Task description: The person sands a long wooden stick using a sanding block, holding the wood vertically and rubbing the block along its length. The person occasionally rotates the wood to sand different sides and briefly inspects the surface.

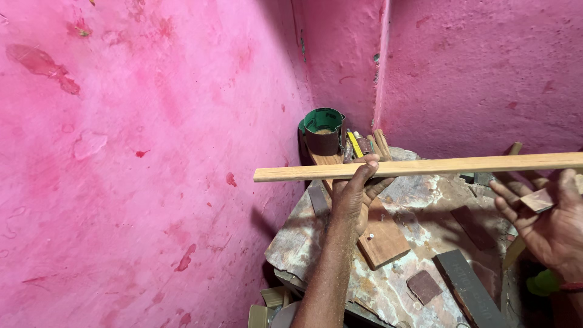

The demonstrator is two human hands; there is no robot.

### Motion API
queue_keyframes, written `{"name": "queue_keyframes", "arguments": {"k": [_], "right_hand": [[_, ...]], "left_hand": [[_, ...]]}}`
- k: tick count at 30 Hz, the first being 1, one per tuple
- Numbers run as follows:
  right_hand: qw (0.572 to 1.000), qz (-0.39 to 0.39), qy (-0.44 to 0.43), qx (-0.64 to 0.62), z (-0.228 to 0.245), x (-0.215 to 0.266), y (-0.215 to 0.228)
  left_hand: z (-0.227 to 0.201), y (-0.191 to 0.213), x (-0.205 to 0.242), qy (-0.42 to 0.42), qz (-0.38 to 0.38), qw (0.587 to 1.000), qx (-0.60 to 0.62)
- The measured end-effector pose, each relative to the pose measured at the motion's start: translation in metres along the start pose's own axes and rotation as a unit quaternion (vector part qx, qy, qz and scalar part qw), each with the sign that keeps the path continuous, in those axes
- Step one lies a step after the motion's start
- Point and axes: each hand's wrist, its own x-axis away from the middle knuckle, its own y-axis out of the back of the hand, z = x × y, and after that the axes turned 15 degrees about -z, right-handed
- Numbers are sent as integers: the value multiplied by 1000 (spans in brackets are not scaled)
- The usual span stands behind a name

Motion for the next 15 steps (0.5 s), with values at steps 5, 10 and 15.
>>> {"name": "queue_keyframes", "arguments": {"k": [5, 10, 15], "right_hand": [[997, 15, 4, -79, -11, -18, 19], [969, 74, -73, -223, -26, -37, 45], [958, 47, -97, -264, -35, -37, 44]], "left_hand": [[-7, -2, 2, 14, 82, 996, -29], [-5, -6, 7, 52, 104, 991, -71], [0, -7, 8, 47, 114, 988, -96]]}}
